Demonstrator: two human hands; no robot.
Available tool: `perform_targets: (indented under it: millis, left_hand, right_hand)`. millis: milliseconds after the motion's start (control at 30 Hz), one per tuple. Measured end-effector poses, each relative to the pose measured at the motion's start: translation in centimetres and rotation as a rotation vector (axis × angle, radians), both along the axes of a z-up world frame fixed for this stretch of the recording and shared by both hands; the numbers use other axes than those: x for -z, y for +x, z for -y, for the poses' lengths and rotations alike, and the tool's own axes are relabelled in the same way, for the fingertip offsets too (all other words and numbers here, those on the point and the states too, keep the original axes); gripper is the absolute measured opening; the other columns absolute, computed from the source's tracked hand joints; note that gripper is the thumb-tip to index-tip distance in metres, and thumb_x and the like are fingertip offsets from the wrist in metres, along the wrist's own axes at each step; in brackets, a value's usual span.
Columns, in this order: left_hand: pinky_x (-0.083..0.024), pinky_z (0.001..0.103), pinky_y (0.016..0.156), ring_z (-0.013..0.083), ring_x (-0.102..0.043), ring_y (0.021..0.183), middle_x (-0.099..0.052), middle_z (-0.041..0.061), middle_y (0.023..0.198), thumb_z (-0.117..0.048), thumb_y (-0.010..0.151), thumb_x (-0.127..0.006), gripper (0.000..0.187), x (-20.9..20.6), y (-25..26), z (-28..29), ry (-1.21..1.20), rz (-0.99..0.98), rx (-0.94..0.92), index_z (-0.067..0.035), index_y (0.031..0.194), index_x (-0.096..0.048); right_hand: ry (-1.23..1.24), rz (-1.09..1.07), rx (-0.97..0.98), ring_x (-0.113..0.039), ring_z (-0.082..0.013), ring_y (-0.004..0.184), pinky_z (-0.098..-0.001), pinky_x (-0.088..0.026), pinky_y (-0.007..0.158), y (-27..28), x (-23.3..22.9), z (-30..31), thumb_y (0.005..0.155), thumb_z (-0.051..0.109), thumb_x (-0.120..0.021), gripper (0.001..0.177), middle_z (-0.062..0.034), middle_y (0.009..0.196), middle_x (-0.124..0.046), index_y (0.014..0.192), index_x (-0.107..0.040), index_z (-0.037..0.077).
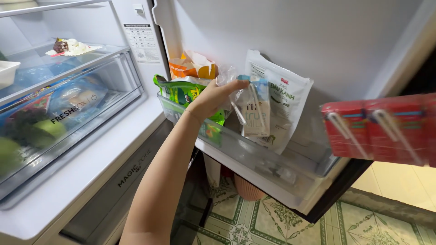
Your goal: Tidying up a living space by organizing items in the refrigerator and disposing of trash.
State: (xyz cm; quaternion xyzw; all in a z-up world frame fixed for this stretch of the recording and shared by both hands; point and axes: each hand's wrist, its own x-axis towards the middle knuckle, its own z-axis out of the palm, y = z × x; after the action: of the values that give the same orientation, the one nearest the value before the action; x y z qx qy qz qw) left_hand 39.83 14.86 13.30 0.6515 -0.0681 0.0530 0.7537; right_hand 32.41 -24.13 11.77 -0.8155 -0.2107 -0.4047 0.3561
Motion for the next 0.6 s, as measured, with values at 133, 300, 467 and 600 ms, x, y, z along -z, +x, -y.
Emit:
perform_targets:
  millis: [133, 300, 467, 600]
  left_hand:
    - [-0.059, 0.052, 0.086, 0.0318, -0.072, 0.095, -0.074, 0.020, 0.103, -0.038, 0.063, -0.092, 0.067, -1.6, -2.8, 0.9, 0.028, 0.051, -0.048, 0.002, 0.113, -0.072]
    - [-0.064, 0.046, 0.078, 0.0247, -0.073, 0.079, -0.076, 0.016, 0.093, -0.055, 0.072, -0.089, 0.059, -2.9, -3.3, -1.5, 0.084, 0.340, -0.198, -0.007, 0.105, -0.075]
    - [-0.061, 0.034, 0.076, 0.0149, -0.071, 0.075, -0.074, 0.006, 0.084, -0.048, 0.079, -0.088, 0.042, -3.7, -7.8, -3.2, 0.185, 0.506, -0.294, -0.011, 0.095, -0.073]
    - [-0.056, 0.030, 0.072, 0.0126, -0.068, 0.069, -0.072, 0.003, 0.074, -0.042, 0.078, -0.089, 0.034, -3.1, -11.0, -3.1, 0.206, 0.491, -0.338, -0.012, 0.084, -0.076]
  right_hand:
    - [-0.017, 0.063, -0.045, -0.060, -0.0311, 0.099, -0.0402, -0.047, 0.079, 0.9, -0.1, -1.4, 0.115, 0.018, -0.073, 0.023, -0.0152, 0.124, -0.062, 0.132, -0.067, 0.005]
    - [-0.049, 0.197, -0.106, -0.061, -0.0294, 0.101, -0.0401, -0.047, 0.091, 1.7, -0.4, -3.6, 0.102, 0.016, -0.087, 0.020, -0.0106, 0.116, -0.066, 0.117, -0.074, 0.011]
    - [-0.070, 0.259, -0.121, -0.062, -0.0305, 0.096, -0.0390, -0.048, 0.089, 1.4, 0.3, -9.4, 0.097, 0.017, -0.092, 0.018, -0.0085, 0.104, -0.066, 0.108, -0.078, 0.013]
    - [-0.057, 0.258, -0.170, -0.065, -0.0305, 0.097, -0.0392, -0.050, 0.085, 3.9, 1.2, -14.0, 0.102, 0.020, -0.080, 0.012, -0.0063, 0.103, -0.060, 0.108, -0.075, 0.011]
